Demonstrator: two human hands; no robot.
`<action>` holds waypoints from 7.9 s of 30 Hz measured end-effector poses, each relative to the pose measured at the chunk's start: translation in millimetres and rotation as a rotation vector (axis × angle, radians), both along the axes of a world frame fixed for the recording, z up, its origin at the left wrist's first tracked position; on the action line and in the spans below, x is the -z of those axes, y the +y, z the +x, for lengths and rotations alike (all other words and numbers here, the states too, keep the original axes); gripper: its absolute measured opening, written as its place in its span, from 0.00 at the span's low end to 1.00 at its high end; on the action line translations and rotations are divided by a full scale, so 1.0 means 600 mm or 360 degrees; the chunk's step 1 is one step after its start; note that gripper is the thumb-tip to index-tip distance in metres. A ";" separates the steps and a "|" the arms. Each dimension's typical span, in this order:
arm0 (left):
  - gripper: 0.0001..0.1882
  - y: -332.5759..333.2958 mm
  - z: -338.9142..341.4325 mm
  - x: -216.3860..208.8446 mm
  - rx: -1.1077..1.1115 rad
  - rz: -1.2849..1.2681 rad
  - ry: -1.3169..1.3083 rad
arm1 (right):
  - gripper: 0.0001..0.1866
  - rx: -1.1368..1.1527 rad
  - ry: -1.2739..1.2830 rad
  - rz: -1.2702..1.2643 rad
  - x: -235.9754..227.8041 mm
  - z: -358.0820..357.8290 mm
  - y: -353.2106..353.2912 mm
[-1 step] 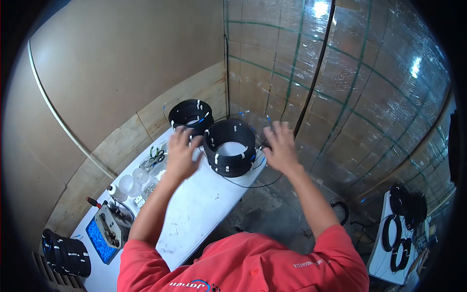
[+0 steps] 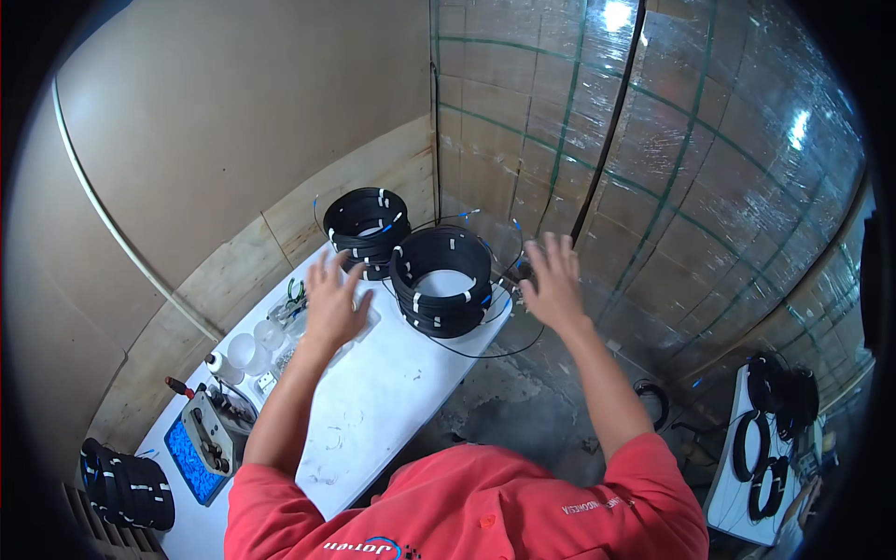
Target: Assembling electrical wires into a circular harness and using a terminal crimping machine.
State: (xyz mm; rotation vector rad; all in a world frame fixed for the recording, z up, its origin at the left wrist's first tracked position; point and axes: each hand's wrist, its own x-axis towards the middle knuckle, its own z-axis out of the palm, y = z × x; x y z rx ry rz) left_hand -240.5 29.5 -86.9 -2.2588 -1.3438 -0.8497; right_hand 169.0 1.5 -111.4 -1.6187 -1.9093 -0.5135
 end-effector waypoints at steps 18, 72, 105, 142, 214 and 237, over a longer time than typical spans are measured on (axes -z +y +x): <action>0.35 0.207 0.124 0.295 -0.0298 -0.1196 -0.1387 | 0.15 -0.0400 0.0739 -0.0791 0.232 -0.094 0.216; 0.11 -0.057 0.091 0.043 -0.0037 -0.0954 -0.3005 | 0.25 -0.0927 0.1066 0.0080 0.026 -0.176 0.207; 0.18 -0.197 0.002 0.019 0.0234 -0.1152 -0.2713 | 0.24 -0.1405 0.2009 -0.0116 0.071 -0.177 0.137; 0.11 -0.152 -0.071 0.042 -0.0172 -0.0606 -0.1853 | 0.18 -0.1321 0.1830 -0.1355 -0.009 -0.245 0.091; 0.19 -0.234 -0.164 0.092 -0.0451 -0.1021 -0.2444 | 0.34 -0.1381 0.2450 -0.1910 0.097 -0.366 0.152; 0.23 -0.066 -0.240 0.328 -0.0396 -0.1533 -0.2152 | 0.35 -0.0349 0.2341 -0.1393 0.272 -0.382 0.092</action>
